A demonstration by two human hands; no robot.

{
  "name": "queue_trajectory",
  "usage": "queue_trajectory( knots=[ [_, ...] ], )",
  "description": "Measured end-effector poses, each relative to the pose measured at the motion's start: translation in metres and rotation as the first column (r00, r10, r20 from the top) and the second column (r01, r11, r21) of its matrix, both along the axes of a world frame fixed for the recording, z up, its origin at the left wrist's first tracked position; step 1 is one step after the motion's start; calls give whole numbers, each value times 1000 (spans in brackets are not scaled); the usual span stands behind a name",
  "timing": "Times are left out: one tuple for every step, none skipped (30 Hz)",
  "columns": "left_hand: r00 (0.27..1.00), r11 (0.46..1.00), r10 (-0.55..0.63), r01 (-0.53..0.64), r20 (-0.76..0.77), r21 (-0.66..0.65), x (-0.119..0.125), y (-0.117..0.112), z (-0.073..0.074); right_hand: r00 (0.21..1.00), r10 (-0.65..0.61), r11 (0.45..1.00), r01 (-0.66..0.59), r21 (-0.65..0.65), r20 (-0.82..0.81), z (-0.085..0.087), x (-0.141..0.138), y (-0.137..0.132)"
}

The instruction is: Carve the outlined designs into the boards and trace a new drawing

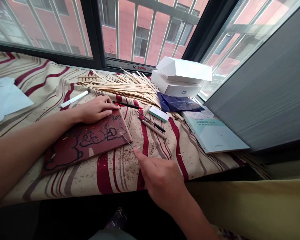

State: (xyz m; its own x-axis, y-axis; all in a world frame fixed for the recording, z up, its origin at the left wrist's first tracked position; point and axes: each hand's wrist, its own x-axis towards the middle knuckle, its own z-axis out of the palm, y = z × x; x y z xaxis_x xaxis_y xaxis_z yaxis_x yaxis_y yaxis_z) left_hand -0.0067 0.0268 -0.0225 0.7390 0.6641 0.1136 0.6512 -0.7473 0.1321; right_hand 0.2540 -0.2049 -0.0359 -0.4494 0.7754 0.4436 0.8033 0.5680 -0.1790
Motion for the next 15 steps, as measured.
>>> queue_trajectory(
  knots=[
    [1000,1000,1,-1,1,4,0,0,0,1000,1,1000,-1,19,-2,0,0,0],
    [1000,1000,2,-2,3,6,1,-1,1,1000,2,999,-3,45,1,0,-1,1],
    [1000,1000,6,-6,3,6,1,-1,1,1000,7,998,-8,64,3,0,-2,1],
    [1000,1000,10,-10,2,1,2,-2,1,1000,11,998,-12,68,2,-1,-2,1],
    [1000,1000,12,-12,-1,-7,2,-2,2,1000,11,999,-11,52,0,-1,-2,1],
    [1000,1000,12,-12,-3,-16,2,-2,2,1000,8,1000,-8,24,-2,0,-2,1],
    [1000,1000,10,-10,-3,-20,2,-2,2,1000,3,1000,-3,2,-8,0,-2,0],
    [1000,1000,8,-8,0,-19,2,-2,1,1000,-1,1000,1,-7,-12,0,-2,0],
    [1000,1000,7,-7,3,-13,2,-1,1,1000,-3,1000,3,3,-12,1,-1,0],
    [1000,1000,7,-7,7,-7,1,0,1,1000,-2,1000,2,25,-8,0,-1,0],
    [1000,1000,9,-9,8,-1,1,0,0,1000,5,999,-5,48,-1,0,-1,-1],
    [1000,1000,11,-11,8,1,0,1,0,1000,12,998,-12,59,7,-1,-1,-1],
    [1000,1000,10,-10,7,-1,0,1,0,1000,15,998,-15,55,16,-1,0,-1],
    [1000,1000,6,-6,6,-7,-1,2,0,1000,13,999,-14,43,26,-2,0,0],
    [1000,1000,1,-1,4,-11,-1,2,0,999,9,999,-10,34,34,-3,0,0]
  ],
)
